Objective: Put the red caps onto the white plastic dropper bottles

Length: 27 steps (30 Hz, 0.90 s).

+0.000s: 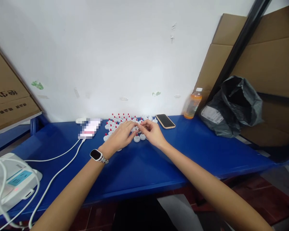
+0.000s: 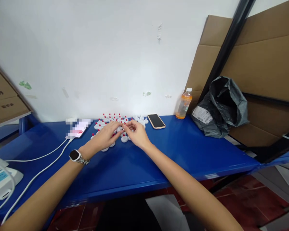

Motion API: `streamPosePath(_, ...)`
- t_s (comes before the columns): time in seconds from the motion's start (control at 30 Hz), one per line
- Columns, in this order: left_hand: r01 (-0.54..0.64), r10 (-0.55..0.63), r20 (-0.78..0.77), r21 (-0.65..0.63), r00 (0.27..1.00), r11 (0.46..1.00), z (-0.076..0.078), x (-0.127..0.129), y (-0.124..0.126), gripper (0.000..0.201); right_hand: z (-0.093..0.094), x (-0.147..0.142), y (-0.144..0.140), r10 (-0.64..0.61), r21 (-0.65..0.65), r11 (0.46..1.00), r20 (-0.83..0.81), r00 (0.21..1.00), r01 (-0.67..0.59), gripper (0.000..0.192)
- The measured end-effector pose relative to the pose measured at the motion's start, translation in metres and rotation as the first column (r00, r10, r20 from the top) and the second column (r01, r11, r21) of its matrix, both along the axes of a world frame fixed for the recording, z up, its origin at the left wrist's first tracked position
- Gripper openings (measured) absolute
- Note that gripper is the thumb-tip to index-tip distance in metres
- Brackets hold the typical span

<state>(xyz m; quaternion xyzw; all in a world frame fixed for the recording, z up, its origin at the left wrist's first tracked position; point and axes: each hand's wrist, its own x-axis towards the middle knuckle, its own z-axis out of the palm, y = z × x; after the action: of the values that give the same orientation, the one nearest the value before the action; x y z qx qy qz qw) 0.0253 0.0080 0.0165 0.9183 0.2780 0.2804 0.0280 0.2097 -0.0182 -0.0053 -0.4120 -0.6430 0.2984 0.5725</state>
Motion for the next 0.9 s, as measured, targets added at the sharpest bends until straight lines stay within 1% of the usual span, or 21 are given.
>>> streamPosePath(0.07, -0.082, 0.083, 0.028, -0.019, 0.996, 0.996, -0.003, -0.020, 0.001, 0.033, 0.004, -0.010, 0.004, -0.058, 0.056, 0.997, 0.150, 0.987, 0.050, 0.018)
streamPosePath(0.1, -0.123, 0.125, 0.047, -0.033, 0.991, 0.992, -0.006, -0.029, 0.002, 0.035, 0.006, -0.014, 0.006, -0.091, 0.091, 0.993, 0.266, 0.960, 0.069, 0.017)
streamPosePath(0.13, -0.157, 0.160, 0.069, -0.046, 0.985, 0.986, -0.009, -0.036, 0.003, 0.037, 0.008, -0.018, 0.009, -0.120, 0.125, 0.989, 0.401, 0.908, 0.075, 0.016)
streamPosePath(0.17, -0.180, 0.185, 0.082, -0.068, 0.979, 0.981, -0.013, -0.043, 0.003, 0.038, 0.009, -0.021, 0.013, -0.144, 0.155, 0.985, 0.539, 0.830, 0.070, 0.015)
streamPosePath(0.23, -0.205, 0.217, 0.094, -0.117, 0.972, 0.972, -0.020, -0.051, 0.004, 0.039, 0.011, -0.027, 0.020, -0.182, 0.199, 0.979, 0.759, 0.625, 0.044, 0.013)
streamPosePath(0.3, -0.218, 0.235, 0.100, -0.157, 0.967, 0.963, -0.025, -0.053, 0.005, 0.040, 0.012, -0.033, 0.028, -0.212, 0.222, 0.975, 0.872, 0.442, 0.030, 0.016)
streamPosePath(0.33, -0.219, 0.239, 0.104, -0.170, 0.965, 0.961, -0.026, -0.053, 0.005, 0.039, 0.012, -0.035, 0.031, -0.215, 0.222, 0.975, 0.901, 0.376, 0.024, 0.018)
streamPosePath(0.37, -0.217, 0.238, 0.108, -0.179, 0.965, 0.960, -0.027, -0.053, 0.005, 0.039, 0.013, -0.037, 0.034, -0.211, 0.217, 0.976, 0.920, 0.329, 0.018, 0.019)
streamPosePath(0.43, -0.208, 0.231, 0.110, -0.184, 0.967, 0.961, -0.027, -0.052, 0.005, 0.036, 0.013, -0.041, 0.038, -0.186, 0.192, 0.981, 0.944, 0.271, 0.006, 0.021)
streamPosePath(0.53, -0.204, 0.225, 0.104, -0.180, 0.969, 0.962, -0.025, -0.052, 0.004, 0.033, 0.013, -0.045, 0.038, -0.143, 0.150, 0.989, 0.958, 0.248, -0.011, 0.022)
streamPosePath(0.67, -0.192, 0.216, 0.117, -0.191, 0.969, 0.963, -0.024, -0.052, 0.001, 0.031, 0.008, -0.047, 0.035, -0.138, 0.148, 0.989, 0.953, 0.269, -0.019, 0.024)
streamPosePath(0.77, -0.179, 0.208, 0.124, -0.213, 0.970, 0.961, -0.024, -0.052, -0.001, 0.031, 0.004, -0.047, 0.035, -0.158, 0.171, 0.985, 0.945, 0.286, -0.022, 0.020)
streamPosePath(0.83, -0.182, 0.212, 0.119, -0.224, 0.970, 0.957, -0.025, -0.051, -0.001, 0.031, 0.002, -0.045, 0.034, -0.173, 0.190, 0.982, 0.924, 0.342, -0.016, 0.015)
streamPosePath(0.87, -0.184, 0.215, 0.116, -0.228, 0.970, 0.956, -0.025, -0.051, -0.001, 0.031, 0.002, -0.044, 0.034, -0.175, 0.196, 0.980, 0.902, 0.396, -0.014, 0.013)
streamPosePath(0.9, -0.185, 0.216, 0.113, -0.230, 0.970, 0.955, -0.025, -0.051, -0.001, 0.032, 0.003, -0.042, 0.033, -0.165, 0.194, 0.981, 0.866, 0.471, -0.014, 0.011)
